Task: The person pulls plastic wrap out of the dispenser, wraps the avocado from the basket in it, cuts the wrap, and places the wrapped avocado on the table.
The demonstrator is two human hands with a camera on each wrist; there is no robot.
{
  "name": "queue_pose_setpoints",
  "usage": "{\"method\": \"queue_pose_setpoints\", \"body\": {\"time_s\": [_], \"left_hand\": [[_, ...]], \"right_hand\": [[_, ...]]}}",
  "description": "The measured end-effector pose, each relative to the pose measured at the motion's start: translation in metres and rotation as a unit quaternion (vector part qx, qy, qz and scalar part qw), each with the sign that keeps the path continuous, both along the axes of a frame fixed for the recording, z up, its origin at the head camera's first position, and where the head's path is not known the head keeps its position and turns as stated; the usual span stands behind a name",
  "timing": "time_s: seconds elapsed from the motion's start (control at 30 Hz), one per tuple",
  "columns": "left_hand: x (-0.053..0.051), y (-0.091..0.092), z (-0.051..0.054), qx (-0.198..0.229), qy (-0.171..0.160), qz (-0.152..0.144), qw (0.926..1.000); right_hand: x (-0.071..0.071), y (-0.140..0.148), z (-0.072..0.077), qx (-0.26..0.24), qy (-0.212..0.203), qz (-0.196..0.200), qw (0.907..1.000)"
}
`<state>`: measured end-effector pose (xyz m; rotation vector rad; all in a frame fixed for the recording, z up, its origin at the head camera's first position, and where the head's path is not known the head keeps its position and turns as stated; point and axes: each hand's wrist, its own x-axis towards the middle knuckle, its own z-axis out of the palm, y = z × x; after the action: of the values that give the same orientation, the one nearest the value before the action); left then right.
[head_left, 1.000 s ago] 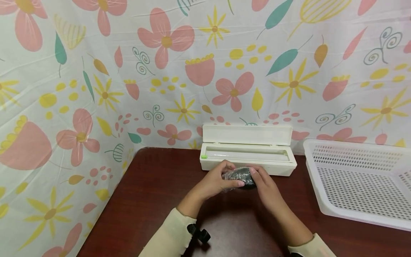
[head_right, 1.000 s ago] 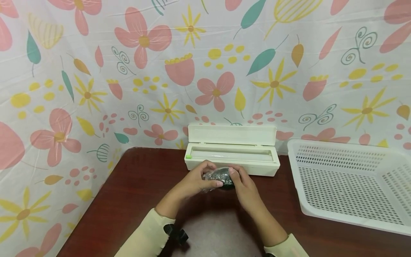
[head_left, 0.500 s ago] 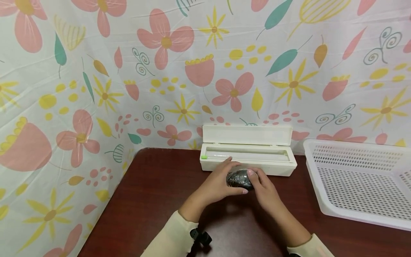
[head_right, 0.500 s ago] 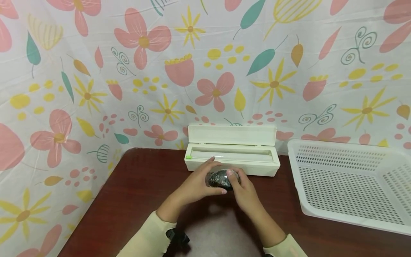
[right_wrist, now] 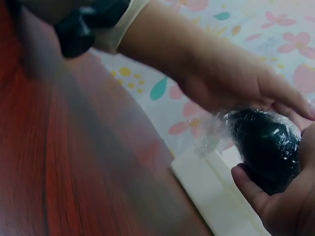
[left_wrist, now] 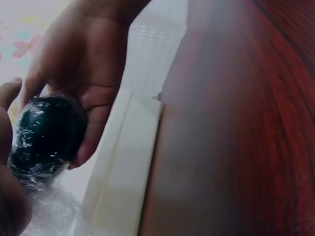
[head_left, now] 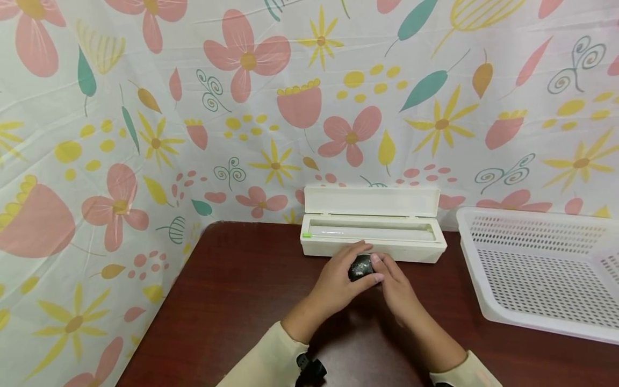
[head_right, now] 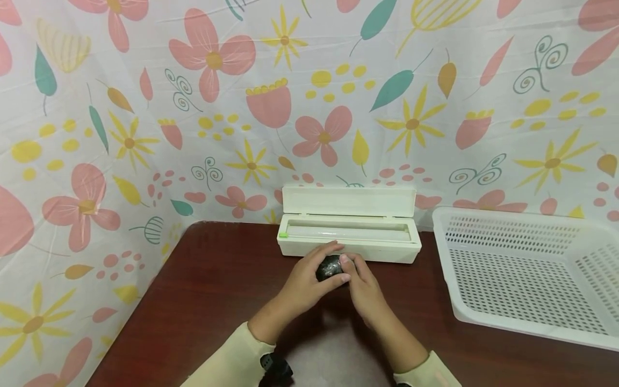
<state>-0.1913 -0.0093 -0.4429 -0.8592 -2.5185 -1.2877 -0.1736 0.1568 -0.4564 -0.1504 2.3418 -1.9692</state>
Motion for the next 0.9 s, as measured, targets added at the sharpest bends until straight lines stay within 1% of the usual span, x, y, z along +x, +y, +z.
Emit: {"method": "queue_pose_setpoints", "body": {"time_s": [0.03,0.17,0.3,0.4,0.47,0.5,0.53,0.6,0.67,0.73,0.8,0.9], "left_hand": [[-0.001,0.0,-0.001,0.002,0.009,0.003,1.0],[-0.003,0.0,-0.008,0.034,0.033,0.004,0.9989],[-0.007,0.0,-0.013,0.093,0.041,0.0,0.9948],[-0.008,0.002,-0.016,0.146,0.044,0.007,0.9882],[-0.008,0.004,-0.017,0.182,0.041,0.014,0.9824],[-0.008,0.005,-0.017,0.199,0.032,0.016,0.9793],[-0.007,0.006,-0.017,0.216,0.02,0.018,0.9759],[-0.006,0.007,-0.017,0.248,-0.017,0.024,0.9683],[-0.005,0.009,-0.017,0.28,-0.061,0.027,0.9576],[-0.004,0.011,-0.016,0.318,-0.103,0.026,0.9419],[-0.003,0.014,-0.014,0.365,-0.137,0.022,0.9207],[-0.003,0.018,-0.011,0.435,-0.173,0.026,0.8833]], "right_hand": [[0.0,0.0,0.0,-0.013,-0.002,0.004,0.9999],[0.001,-0.001,0.0,-0.044,-0.004,0.022,0.9988],[0.004,-0.002,0.002,-0.072,-0.009,0.024,0.9971],[0.007,-0.006,0.005,-0.09,-0.006,0.008,0.9959],[0.009,-0.009,0.008,-0.095,-0.002,-0.005,0.9955],[0.01,-0.011,0.009,-0.095,0.0,-0.011,0.9954],[0.011,-0.012,0.01,-0.096,0.001,-0.018,0.9952],[0.013,-0.014,0.011,-0.1,0.003,-0.027,0.9946],[0.015,-0.016,0.012,-0.107,0.004,-0.032,0.9937],[0.016,-0.018,0.012,-0.116,0.005,-0.033,0.9927],[0.018,-0.019,0.011,-0.126,0.012,-0.029,0.9915],[0.02,-0.022,0.009,-0.141,0.024,-0.021,0.9895]]}}
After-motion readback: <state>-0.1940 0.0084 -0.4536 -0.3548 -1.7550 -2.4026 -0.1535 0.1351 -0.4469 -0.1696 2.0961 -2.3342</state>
